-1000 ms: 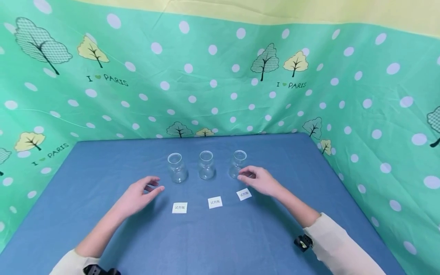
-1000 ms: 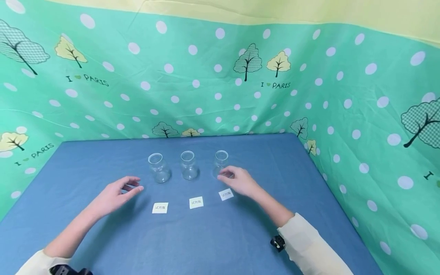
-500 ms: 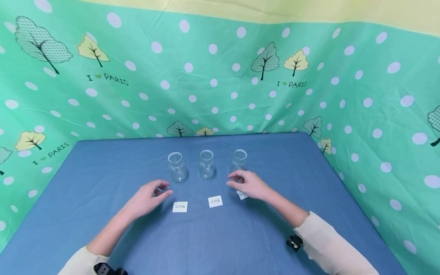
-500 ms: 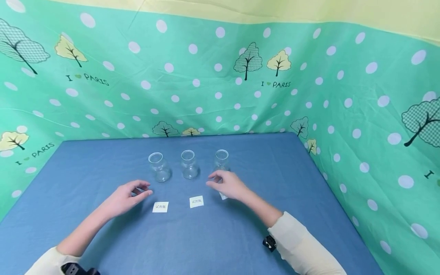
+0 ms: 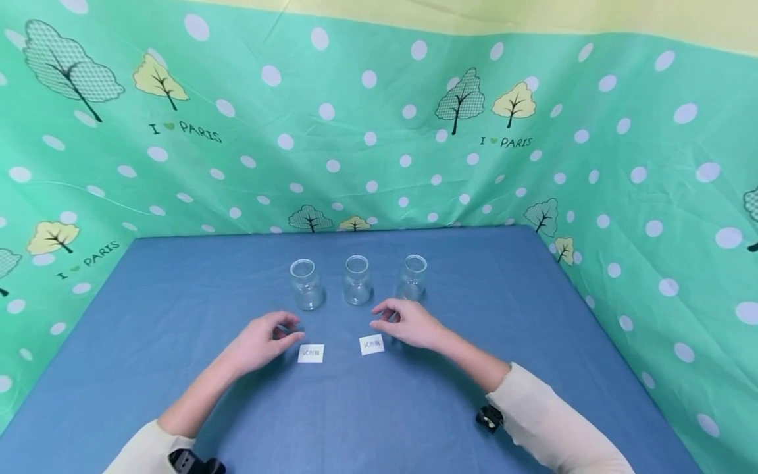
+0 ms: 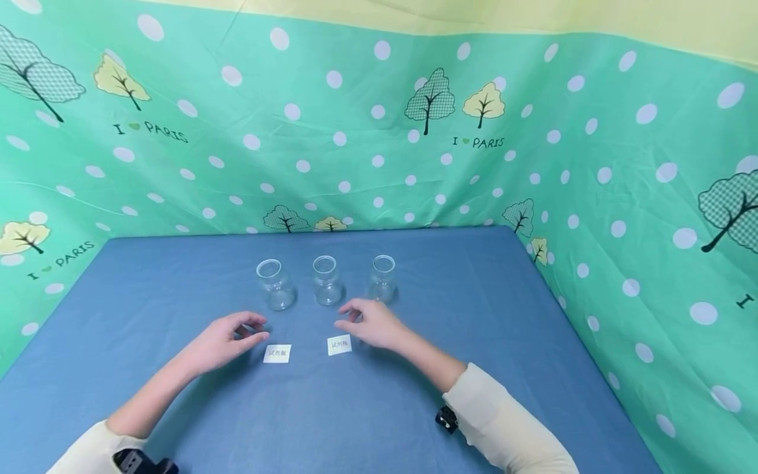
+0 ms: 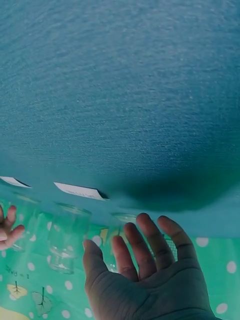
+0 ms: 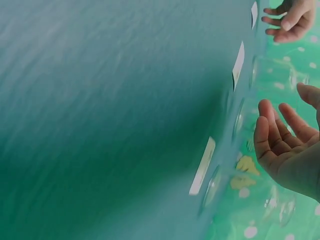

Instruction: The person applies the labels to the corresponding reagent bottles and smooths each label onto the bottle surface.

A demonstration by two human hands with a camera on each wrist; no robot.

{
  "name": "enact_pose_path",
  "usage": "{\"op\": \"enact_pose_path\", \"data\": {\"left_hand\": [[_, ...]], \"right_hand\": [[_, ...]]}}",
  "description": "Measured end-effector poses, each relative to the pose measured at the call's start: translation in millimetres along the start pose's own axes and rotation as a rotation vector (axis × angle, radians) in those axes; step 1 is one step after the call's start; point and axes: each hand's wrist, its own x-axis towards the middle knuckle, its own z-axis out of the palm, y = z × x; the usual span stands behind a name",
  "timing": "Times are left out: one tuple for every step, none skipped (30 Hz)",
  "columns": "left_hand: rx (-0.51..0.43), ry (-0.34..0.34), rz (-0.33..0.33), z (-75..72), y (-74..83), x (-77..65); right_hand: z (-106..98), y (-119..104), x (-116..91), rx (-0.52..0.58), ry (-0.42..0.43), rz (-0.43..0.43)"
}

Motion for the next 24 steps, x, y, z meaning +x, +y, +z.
{"op": "enact_pose_path", "data": {"left_hand": [[0.003,-0.005,0.0,0.9,-0.4,0.2],[0.003,-0.009,0.001,1.7,-0.7,0.3],[0.002,-0.012,0.001,2.4,-1.2,0.4],[0.002,-0.015,0.003,3.2,-1.6,0.4],[0.002,-0.017,0.008,3.8,-2.1,0.3],[0.004,-0.02,0.016,4.4,-2.5,0.3],[0.009,-0.025,0.024,5.0,-2.7,0.2],[0.012,-0.027,0.032,5.6,-2.8,0.2],[0.02,-0.031,0.041,6.2,-3.0,0.3],[0.028,-0.035,0.05,6.8,-3.1,0.4],[0.036,-0.041,0.06,7.3,-3.2,0.7],[0.041,-0.046,0.063,7.9,-2.9,1.0],[0.046,-0.049,0.066,8.4,-2.7,1.4],[0.047,-0.052,0.066,8.8,-2.4,1.7],[0.049,-0.056,0.073,8.9,-2.2,1.8],[0.049,-0.056,0.077,9.1,-2.0,2.0],[0.048,-0.057,0.083,9.2,-2.0,1.9],[0.045,-0.056,0.085,9.2,-1.8,1.7],[0.044,-0.055,0.092,9.2,-1.9,1.5],[0.042,-0.055,0.097,9.2,-1.9,1.2],[0.04,-0.056,0.103,9.1,-2.2,0.8],[0.037,-0.055,0.103,9.1,-2.3,0.6],[0.037,-0.057,0.103,9.0,-2.5,0.2],[0.035,-0.056,0.1,9.0,-2.6,0.1]], "right_hand": [[2,-1,1,-0.002,-0.007,-0.006],[5,-3,1,-0.004,-0.016,-0.007],[7,-4,2,-0.005,-0.022,-0.008],[10,-6,3,-0.006,-0.028,-0.013],[12,-8,4,-0.005,-0.034,-0.019],[14,-9,4,-0.009,-0.039,-0.023],[17,-10,5,-0.014,-0.043,-0.032],[19,-11,6,-0.019,-0.047,-0.037],[21,-12,7,-0.025,-0.051,-0.047],[24,-13,8,-0.034,-0.054,-0.057],[26,-13,9,-0.044,-0.058,-0.064],[28,-13,10,-0.057,-0.058,-0.071],[30,-13,11,-0.068,-0.057,-0.083],[32,-14,11,-0.078,-0.058,-0.09],[34,-14,12,-0.088,-0.057,-0.099],[36,-14,13,-0.097,-0.057,-0.104],[37,-15,14,-0.107,-0.058,-0.108],[38,-16,14,-0.118,-0.059,-0.111],[40,-17,15,-0.124,-0.063,-0.112],[41,-19,16,-0.129,-0.069,-0.11],[42,-20,16,-0.137,-0.075,-0.111],[44,-21,17,-0.147,-0.08,-0.109],[45,-22,18,-0.159,-0.085,-0.11],[47,-24,18,-0.169,-0.091,-0.112]]}}
